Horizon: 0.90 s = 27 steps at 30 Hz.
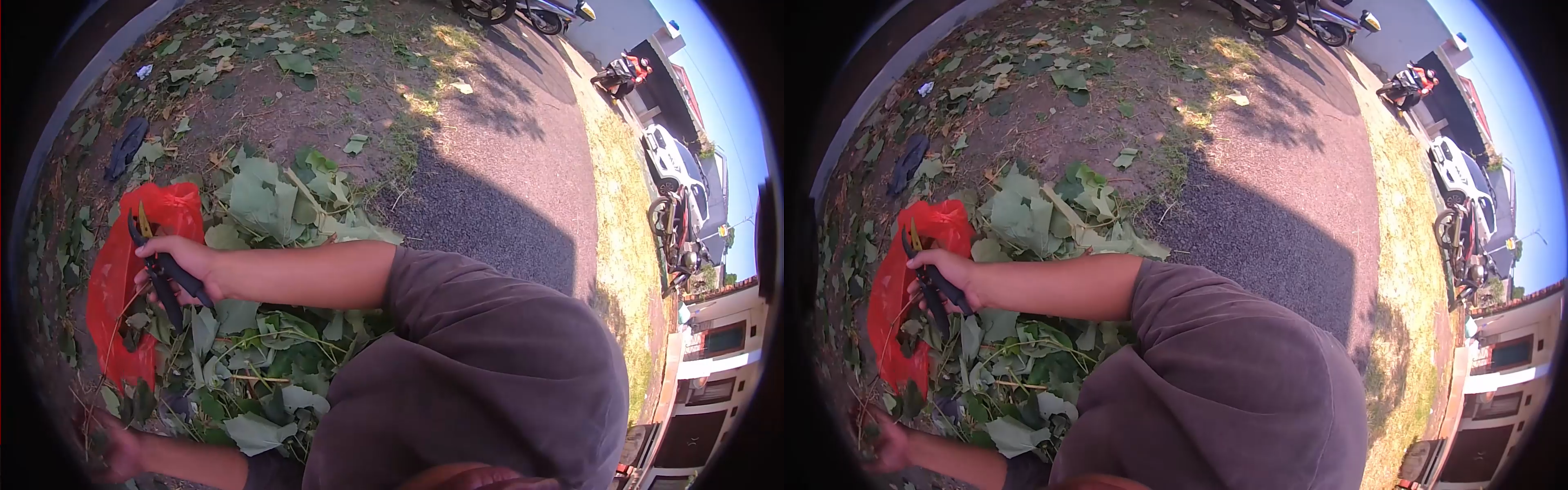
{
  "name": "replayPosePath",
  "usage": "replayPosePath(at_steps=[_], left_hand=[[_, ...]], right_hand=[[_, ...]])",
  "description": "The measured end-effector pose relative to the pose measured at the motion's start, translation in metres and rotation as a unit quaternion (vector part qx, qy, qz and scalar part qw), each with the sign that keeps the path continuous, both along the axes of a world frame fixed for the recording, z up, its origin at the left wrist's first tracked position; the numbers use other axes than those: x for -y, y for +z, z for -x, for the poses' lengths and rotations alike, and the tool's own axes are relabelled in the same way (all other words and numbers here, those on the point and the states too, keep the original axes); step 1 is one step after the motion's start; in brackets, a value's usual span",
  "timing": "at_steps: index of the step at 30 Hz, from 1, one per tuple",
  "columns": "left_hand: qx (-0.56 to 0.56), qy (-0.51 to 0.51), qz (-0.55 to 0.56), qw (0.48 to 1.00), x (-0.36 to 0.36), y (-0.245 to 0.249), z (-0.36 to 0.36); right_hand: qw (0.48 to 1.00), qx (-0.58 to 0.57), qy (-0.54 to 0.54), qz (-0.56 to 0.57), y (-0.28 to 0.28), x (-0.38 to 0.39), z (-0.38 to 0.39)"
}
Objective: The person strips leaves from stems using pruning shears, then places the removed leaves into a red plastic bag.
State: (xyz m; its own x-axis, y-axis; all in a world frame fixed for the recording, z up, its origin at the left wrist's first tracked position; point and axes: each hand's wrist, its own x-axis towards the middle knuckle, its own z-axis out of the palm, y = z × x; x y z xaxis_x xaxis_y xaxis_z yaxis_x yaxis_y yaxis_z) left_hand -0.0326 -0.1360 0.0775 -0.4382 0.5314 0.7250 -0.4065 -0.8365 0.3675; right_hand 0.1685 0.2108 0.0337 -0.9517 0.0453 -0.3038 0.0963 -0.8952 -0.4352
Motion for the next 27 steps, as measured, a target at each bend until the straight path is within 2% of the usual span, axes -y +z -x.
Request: replayPosePath(at_steps=[1,2,4,6,7,8,9,10,11,12,13,14,15,17,19,21,22,24,25,27], left_hand=[[0.116,0.11,0.002,0.987,0.003,0.003,0.004],[0.23,0.219,0.005,0.948,0.006,0.005,0.009],[0.215,0.192,0.015,0.957,0.006,0.004,0.022],[-0.007,0.04,-0.007,0.999,0.026,-0.02,0.054],[0.003,0.074,0.012,0.997,-0.007,0.005,0.026],[0.137,0.234,-0.024,0.962,-0.04,0.024,-0.01],[0.167,0.283,0.01,0.944,-0.063,0.037,-0.033],[0.145,0.37,0.041,0.917,-0.082,0.037,-0.043],[0.133,0.515,0.079,0.843,-0.105,0.034,-0.051],[0.117,0.648,0.164,0.734,-0.153,0.053,-0.085],[0.076,0.648,0.201,0.73,-0.16,0.05,-0.091],[0.005,0.616,0.185,0.766,-0.157,0.038,-0.085],[0.002,0.614,0.171,0.771,-0.166,0.041,-0.093],[-0.052,0.534,0.191,0.822,-0.154,0.038,-0.091],[-0.002,0.471,0.229,0.852,-0.15,0.048,-0.095],[-0.019,0.441,0.226,0.868,-0.134,0.05,-0.086],[-0.022,0.473,0.225,0.852,-0.123,0.057,-0.088],[0.018,0.419,0.19,0.888,-0.109,0.07,-0.098],[0.021,0.429,0.19,0.883,-0.105,0.071,-0.098],[0.06,0.424,0.315,0.847,-0.104,0.073,-0.092]], right_hand=[[1.0,0.003,0.011,0.019,-0.007,0.002,-0.001],[0.999,0.008,0.022,0.039,-0.014,0.004,-0.001],[0.998,0.022,0.039,0.04,-0.011,0.006,-0.012],[0.996,0.062,0.066,0.009,-0.014,0.013,-0.018],[0.994,0.074,0.078,0.037,-0.021,0.016,-0.019],[0.993,0.064,0.089,0.036,-0.022,0.015,-0.024],[0.991,0.091,0.094,0.031,-0.018,0.013,-0.031],[0.99,0.089,0.103,0.028,-0.018,0.012,-0.035],[0.989,0.095,0.109,0.036,-0.015,0.009,-0.041],[0.989,0.108,0.092,0.033,-0.007,0.011,-0.045],[0.989,0.098,0.103,0.048,-0.007,0.009,-0.05],[0.988,0.091,0.109,0.054,-0.006,0.007,-0.053],[0.989,0.088,0.104,0.06,-0.003,0.008,-0.056],[0.987,0.093,0.107,0.071,0.001,0.009,-0.062],[0.989,0.087,0.109,0.056,0.004,0.011,-0.066],[0.989,0.057,0.131,0.032,0.007,0.011,-0.07],[0.988,0.025,0.147,0.025,0.005,0.01,-0.074],[0.988,0.002,0.155,-0.012,0.013,0.009,-0.078],[0.987,0.0,0.156,-0.026,0.015,0.007,-0.078],[0.988,0.0,0.151,-0.045,0.02,-0.002,-0.076]])
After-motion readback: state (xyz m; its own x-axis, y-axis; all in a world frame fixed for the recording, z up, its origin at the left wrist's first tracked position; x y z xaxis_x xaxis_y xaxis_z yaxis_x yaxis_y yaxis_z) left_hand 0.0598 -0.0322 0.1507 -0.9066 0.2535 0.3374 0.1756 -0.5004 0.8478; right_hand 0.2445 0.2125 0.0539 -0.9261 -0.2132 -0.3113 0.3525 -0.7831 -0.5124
